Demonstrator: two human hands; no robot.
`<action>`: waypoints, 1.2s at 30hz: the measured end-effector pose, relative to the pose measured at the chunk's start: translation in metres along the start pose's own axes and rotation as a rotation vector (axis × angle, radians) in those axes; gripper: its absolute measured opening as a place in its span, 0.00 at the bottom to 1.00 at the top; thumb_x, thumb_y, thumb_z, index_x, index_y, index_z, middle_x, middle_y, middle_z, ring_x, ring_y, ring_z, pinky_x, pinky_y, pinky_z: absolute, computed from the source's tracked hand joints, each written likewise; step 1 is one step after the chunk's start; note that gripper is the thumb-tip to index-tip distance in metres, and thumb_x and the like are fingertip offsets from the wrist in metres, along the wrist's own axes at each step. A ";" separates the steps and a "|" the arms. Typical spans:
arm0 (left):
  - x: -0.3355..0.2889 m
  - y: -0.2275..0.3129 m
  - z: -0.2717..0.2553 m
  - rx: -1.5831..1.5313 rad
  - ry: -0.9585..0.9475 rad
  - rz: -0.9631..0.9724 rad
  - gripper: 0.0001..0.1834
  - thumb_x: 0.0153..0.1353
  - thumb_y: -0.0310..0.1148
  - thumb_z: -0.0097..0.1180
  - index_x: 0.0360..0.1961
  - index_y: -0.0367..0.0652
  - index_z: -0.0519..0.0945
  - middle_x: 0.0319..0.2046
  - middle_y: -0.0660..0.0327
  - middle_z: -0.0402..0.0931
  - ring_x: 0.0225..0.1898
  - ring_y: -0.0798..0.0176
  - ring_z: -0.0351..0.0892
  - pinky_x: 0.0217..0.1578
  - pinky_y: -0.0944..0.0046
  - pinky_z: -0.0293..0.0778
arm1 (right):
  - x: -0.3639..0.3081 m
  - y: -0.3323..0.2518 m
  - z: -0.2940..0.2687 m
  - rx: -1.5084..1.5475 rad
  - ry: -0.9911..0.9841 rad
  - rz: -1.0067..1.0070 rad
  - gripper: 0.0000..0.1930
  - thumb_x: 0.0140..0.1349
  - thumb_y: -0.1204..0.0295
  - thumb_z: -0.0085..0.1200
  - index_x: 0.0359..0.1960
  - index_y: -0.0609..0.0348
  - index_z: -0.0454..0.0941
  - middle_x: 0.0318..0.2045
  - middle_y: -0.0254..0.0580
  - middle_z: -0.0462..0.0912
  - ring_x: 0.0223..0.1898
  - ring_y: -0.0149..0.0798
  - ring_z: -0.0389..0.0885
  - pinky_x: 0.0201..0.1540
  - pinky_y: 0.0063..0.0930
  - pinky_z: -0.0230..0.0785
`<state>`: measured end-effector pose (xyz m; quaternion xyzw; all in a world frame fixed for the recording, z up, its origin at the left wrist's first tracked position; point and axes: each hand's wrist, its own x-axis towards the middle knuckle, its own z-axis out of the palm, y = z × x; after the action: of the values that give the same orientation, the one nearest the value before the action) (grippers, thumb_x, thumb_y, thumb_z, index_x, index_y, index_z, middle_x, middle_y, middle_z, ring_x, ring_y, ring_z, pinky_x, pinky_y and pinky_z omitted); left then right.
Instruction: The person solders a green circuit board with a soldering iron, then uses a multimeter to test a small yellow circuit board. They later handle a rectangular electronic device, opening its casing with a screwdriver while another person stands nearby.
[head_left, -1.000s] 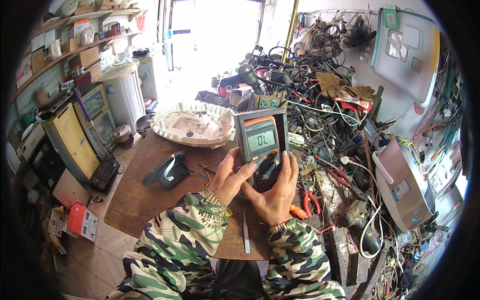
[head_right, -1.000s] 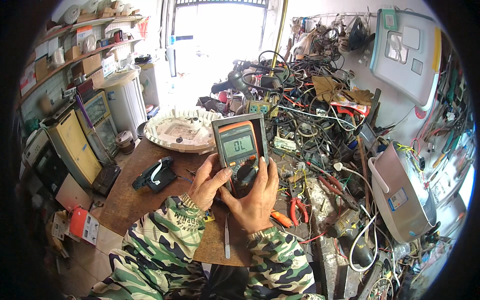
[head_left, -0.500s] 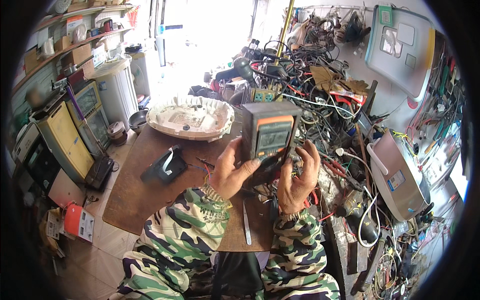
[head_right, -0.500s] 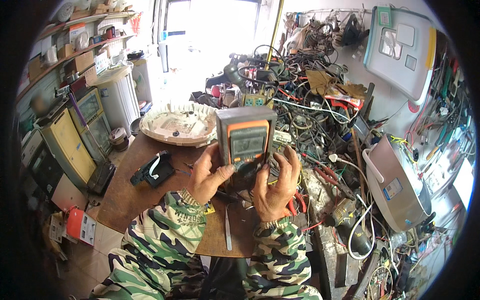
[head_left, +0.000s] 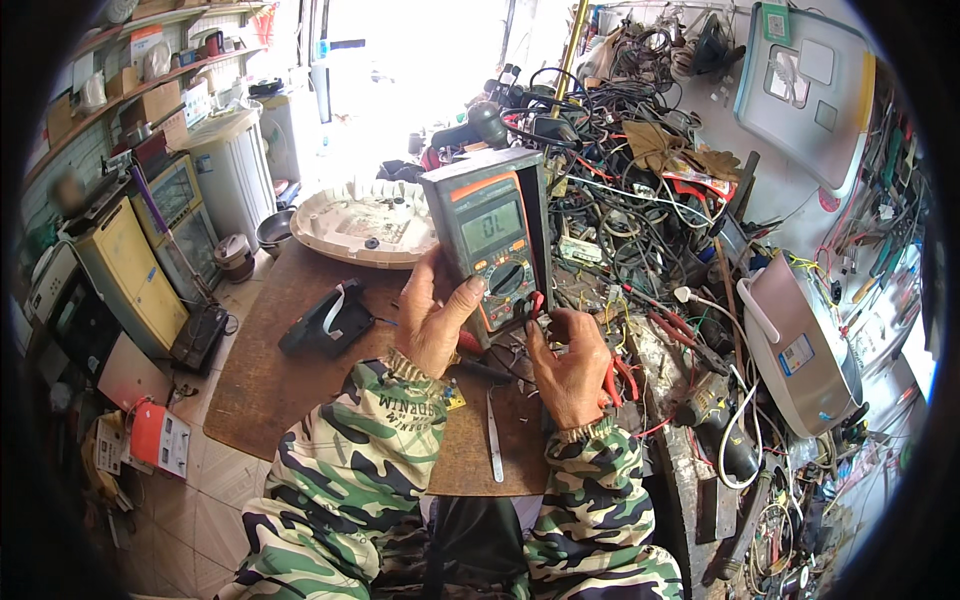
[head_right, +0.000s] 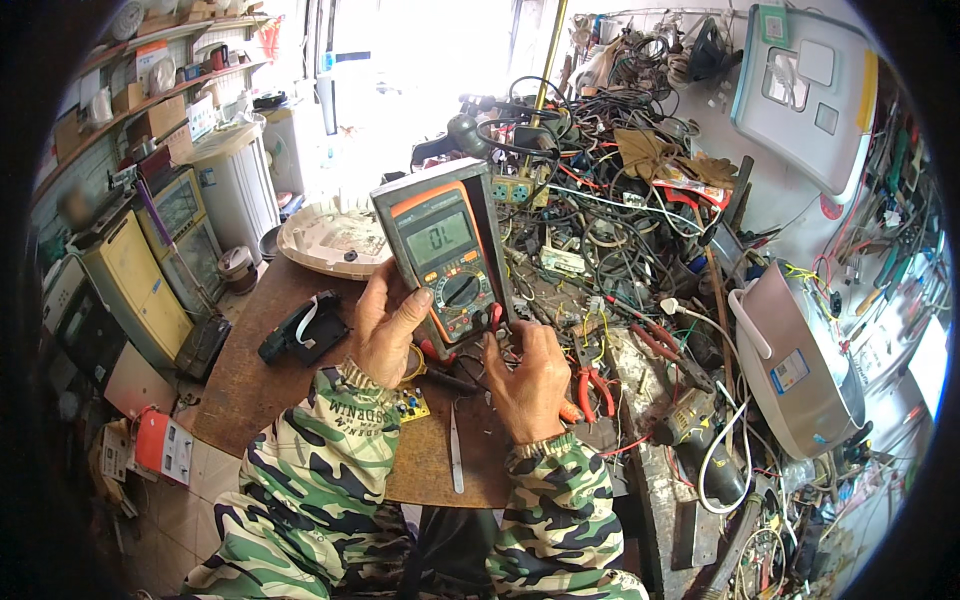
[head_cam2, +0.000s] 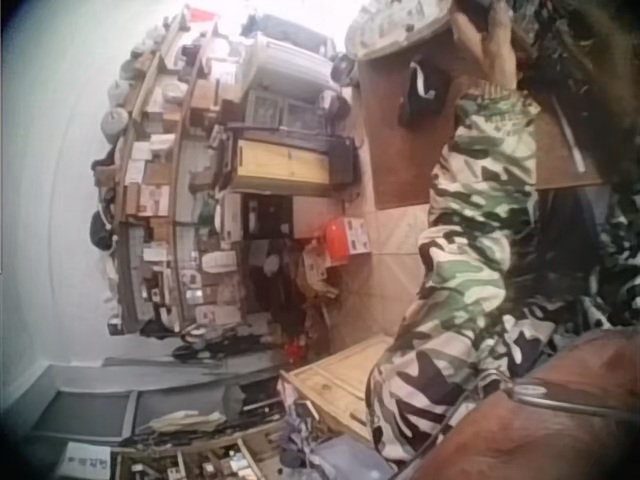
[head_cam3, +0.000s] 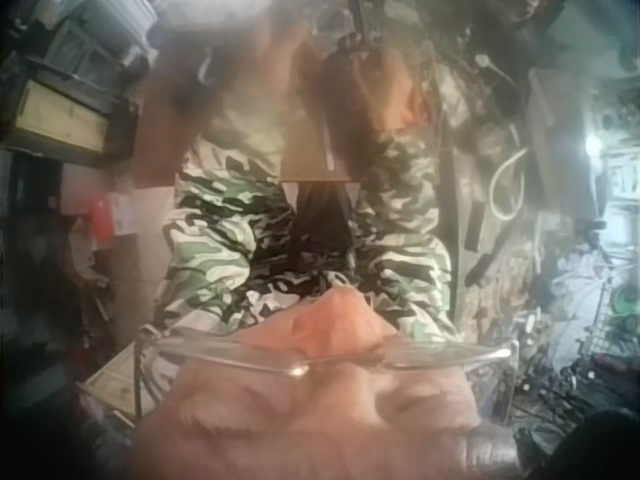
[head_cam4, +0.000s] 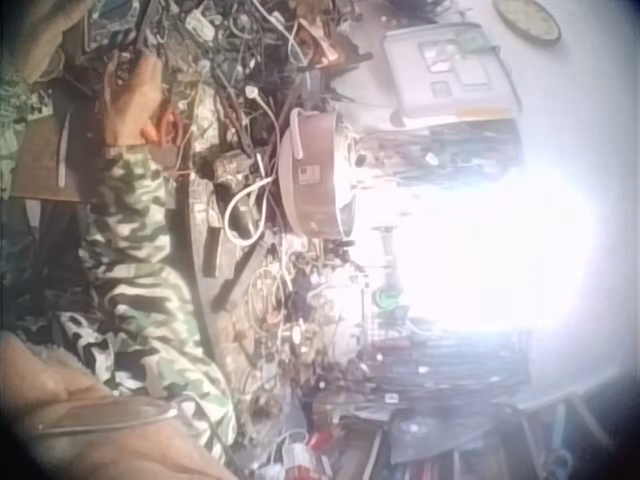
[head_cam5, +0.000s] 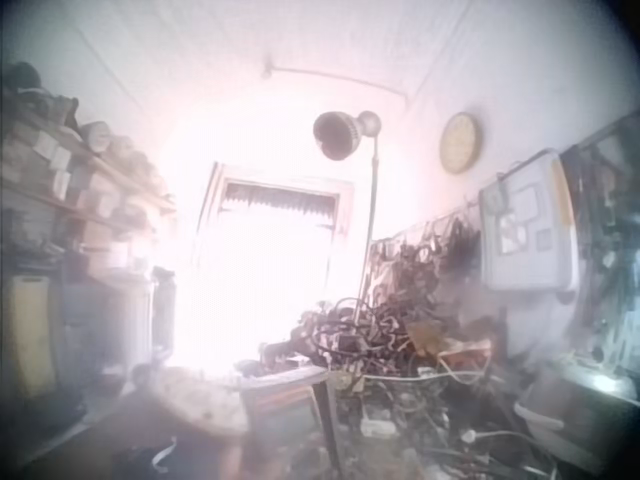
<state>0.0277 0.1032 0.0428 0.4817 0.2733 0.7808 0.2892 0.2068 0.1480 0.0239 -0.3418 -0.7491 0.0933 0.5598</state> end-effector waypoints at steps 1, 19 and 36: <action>-0.001 -0.001 0.000 0.016 -0.005 -0.009 0.29 0.72 0.30 0.61 0.69 0.33 0.66 0.59 0.55 0.78 0.60 0.64 0.76 0.63 0.62 0.71 | 0.000 -0.001 0.001 -0.006 -0.008 0.009 0.12 0.59 0.75 0.69 0.42 0.65 0.81 0.33 0.49 0.83 0.32 0.48 0.84 0.36 0.38 0.76; -0.010 -0.001 0.008 0.033 -0.082 -0.047 0.34 0.70 0.24 0.61 0.72 0.33 0.59 0.64 0.53 0.72 0.64 0.62 0.73 0.66 0.59 0.70 | -0.001 0.007 0.006 0.054 0.020 0.016 0.10 0.58 0.81 0.66 0.42 0.62 0.84 0.31 0.46 0.83 0.29 0.44 0.85 0.34 0.33 0.76; -0.011 0.001 0.009 0.157 -0.102 -0.047 0.33 0.67 0.26 0.65 0.69 0.30 0.64 0.58 0.53 0.78 0.59 0.64 0.78 0.61 0.62 0.73 | 0.003 0.004 0.002 -0.114 -0.089 -0.194 0.10 0.51 0.80 0.64 0.34 0.63 0.77 0.31 0.49 0.78 0.31 0.56 0.79 0.34 0.46 0.73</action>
<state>0.0398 0.0957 0.0400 0.5355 0.3300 0.7242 0.2825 0.2062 0.1531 0.0230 -0.2948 -0.8068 0.0111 0.5118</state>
